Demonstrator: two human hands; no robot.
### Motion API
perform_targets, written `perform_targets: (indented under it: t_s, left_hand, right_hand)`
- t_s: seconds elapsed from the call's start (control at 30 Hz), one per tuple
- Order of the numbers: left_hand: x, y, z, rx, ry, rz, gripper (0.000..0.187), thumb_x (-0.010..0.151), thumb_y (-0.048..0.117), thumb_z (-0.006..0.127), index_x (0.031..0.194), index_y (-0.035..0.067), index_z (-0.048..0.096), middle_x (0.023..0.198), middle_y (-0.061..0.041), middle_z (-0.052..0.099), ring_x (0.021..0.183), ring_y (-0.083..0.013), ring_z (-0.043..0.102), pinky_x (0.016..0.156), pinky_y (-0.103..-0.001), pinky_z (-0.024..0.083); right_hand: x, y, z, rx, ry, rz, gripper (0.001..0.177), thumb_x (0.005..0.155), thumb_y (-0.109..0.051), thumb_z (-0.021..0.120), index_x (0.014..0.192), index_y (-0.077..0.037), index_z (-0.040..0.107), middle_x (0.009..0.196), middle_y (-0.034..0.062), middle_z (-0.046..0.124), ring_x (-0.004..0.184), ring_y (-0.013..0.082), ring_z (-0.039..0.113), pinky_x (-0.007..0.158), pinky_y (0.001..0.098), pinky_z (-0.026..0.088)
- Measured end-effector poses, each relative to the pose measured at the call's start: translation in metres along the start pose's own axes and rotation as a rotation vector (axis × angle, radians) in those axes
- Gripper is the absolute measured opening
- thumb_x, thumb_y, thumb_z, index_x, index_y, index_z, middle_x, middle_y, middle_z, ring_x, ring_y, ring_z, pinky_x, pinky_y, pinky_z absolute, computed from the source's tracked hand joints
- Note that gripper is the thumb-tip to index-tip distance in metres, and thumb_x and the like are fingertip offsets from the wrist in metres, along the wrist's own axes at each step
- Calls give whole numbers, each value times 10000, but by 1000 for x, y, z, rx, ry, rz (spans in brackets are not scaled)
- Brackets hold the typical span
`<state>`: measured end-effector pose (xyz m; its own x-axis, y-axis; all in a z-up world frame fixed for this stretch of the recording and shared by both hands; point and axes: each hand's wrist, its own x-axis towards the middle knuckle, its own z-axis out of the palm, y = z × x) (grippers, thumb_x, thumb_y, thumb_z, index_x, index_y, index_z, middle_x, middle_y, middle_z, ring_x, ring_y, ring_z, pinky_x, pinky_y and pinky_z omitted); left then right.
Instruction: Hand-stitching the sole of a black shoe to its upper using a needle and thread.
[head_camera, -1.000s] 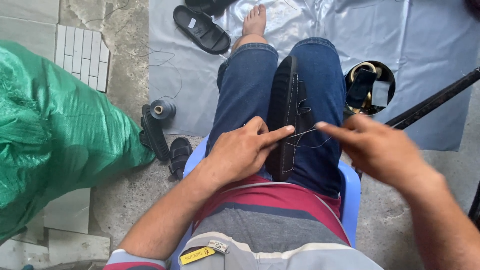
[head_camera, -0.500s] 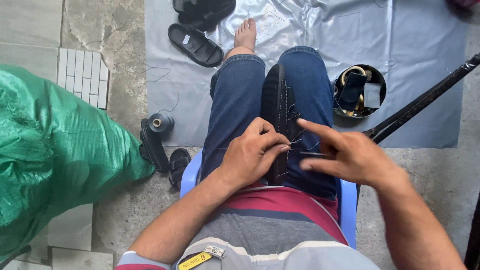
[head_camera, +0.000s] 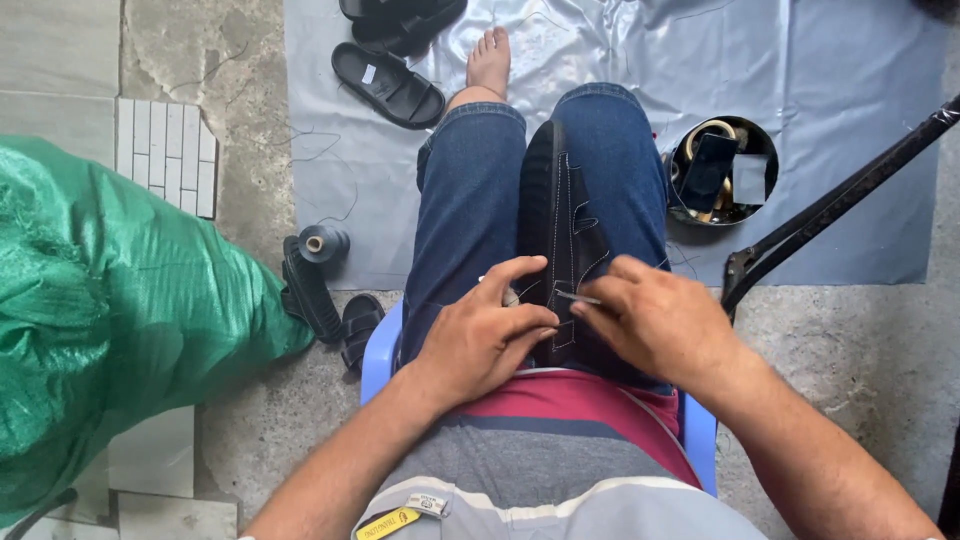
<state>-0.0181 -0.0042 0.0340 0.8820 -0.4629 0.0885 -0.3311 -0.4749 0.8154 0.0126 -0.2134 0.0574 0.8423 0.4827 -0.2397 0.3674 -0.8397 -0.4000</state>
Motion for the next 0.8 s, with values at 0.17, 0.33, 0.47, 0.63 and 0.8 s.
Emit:
perform_targets:
  t_s: [0.17, 0.33, 0.47, 0.63, 0.8]
  left_hand:
    - [-2, 6, -6, -66, -22, -83, 99, 787, 135, 640, 882, 154, 663, 1212, -91, 489, 961, -375, 605, 687, -444, 541]
    - [0, 4, -14, -128, -39, -58, 81, 785, 133, 633, 859, 150, 661, 1214, -109, 487, 852, -380, 638, 624, -421, 544]
    - [1, 0, -21, -147, -75, -41, 120, 776, 152, 624, 893, 169, 645, 1247, -113, 467, 799, -423, 622, 594, -496, 529]
    - [8, -2, -26, -97, -147, -132, 230, 792, 165, 556, 1021, 186, 555, 1271, -110, 447, 687, -298, 602, 578, -434, 513]
    - [11, -4, -27, 56, -113, -175, 397, 860, 128, 460, 1256, 135, 465, 1115, -140, 525, 820, -402, 631, 610, -498, 523]
  right_hand:
    - [0, 6, -6, 871, -126, 47, 165, 736, -237, 644, 705, -97, 725, 543, 43, 575, 499, 157, 559, 464, 295, 445]
    - [-7, 64, -22, 1030, 723, 306, 158, 947, -224, 607, 1009, -79, 601, 628, 61, 459, 500, 126, 475, 427, 240, 436]
    - [-5, 50, -17, 687, 844, 102, 253, 947, -213, 621, 1148, -76, 553, 846, 96, 459, 712, 180, 482, 613, 281, 440]
    - [-5, 18, 10, 136, 378, -242, 250, 780, -169, 662, 1022, -133, 611, 1056, 63, 576, 957, 238, 579, 818, 343, 479]
    - [9, 8, 17, 256, 359, -142, 102, 795, -139, 637, 890, -173, 649, 733, -6, 633, 687, 200, 624, 594, 310, 490]
